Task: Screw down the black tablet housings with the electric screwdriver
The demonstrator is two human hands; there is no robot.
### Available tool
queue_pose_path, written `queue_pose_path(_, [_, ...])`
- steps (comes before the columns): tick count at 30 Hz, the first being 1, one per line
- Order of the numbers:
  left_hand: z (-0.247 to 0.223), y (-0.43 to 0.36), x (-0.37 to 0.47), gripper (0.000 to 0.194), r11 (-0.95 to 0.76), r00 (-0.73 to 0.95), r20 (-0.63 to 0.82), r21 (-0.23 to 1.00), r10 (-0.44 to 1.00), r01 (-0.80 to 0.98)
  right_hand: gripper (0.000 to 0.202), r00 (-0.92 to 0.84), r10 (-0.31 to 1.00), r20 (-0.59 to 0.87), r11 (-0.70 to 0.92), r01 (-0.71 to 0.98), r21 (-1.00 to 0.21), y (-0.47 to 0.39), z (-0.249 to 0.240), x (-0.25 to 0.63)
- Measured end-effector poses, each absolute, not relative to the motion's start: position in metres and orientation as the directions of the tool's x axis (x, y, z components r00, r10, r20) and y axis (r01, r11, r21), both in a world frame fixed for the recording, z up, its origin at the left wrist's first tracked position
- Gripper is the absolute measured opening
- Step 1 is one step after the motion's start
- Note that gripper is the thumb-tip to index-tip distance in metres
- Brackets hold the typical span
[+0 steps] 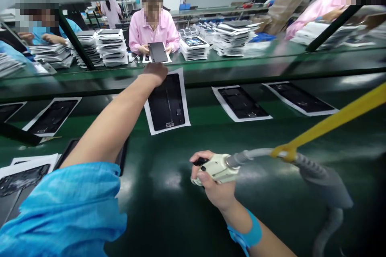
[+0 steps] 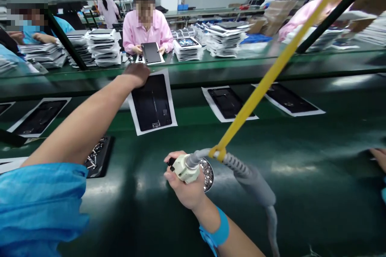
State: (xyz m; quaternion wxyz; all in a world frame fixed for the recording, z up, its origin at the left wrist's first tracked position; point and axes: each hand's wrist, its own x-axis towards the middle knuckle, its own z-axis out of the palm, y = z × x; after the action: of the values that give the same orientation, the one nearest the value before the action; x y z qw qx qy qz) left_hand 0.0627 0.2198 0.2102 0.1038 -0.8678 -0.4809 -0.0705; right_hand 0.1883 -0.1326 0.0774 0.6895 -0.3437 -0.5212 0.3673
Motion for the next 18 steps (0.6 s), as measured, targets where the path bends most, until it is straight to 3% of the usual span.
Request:
queue_pose_path(3, [0.201,0.188,0.066,0.047,-0.519,0.548,0.127,-0.202,0.827,0.831,0.029,0.183,0.869,0.459,0.485,-0.133,-0.864,-0.134,0.077,0.190])
queue_pose_path(5, [0.180,0.160,0.069,0.040,-0.546,0.565,0.062,-0.187,0.823,0.816,0.028,0.190,0.865,0.465,0.489,-0.103,-0.866,-0.134,0.076,0.190])
queue_pose_path(9, [0.127,0.109,0.072,0.034,-0.706,0.673,-0.227,-0.116,0.704,0.699,0.025,0.197,0.869,0.453,0.469,-0.036,-0.883,-0.136,0.075,0.191])
queue_pose_path(13, [0.095,0.086,0.061,0.030,-0.743,0.703,-0.248,-0.148,0.667,0.652,0.024,0.192,0.870,0.454,0.460,0.011,-0.888,-0.137,0.079,0.194])
queue_pose_path(18, [0.100,0.101,0.035,0.033,-0.696,0.643,-0.272,-0.220,0.716,0.683,0.026,0.249,0.861,0.444,0.457,0.006,-0.890,-0.136,0.083,0.189])
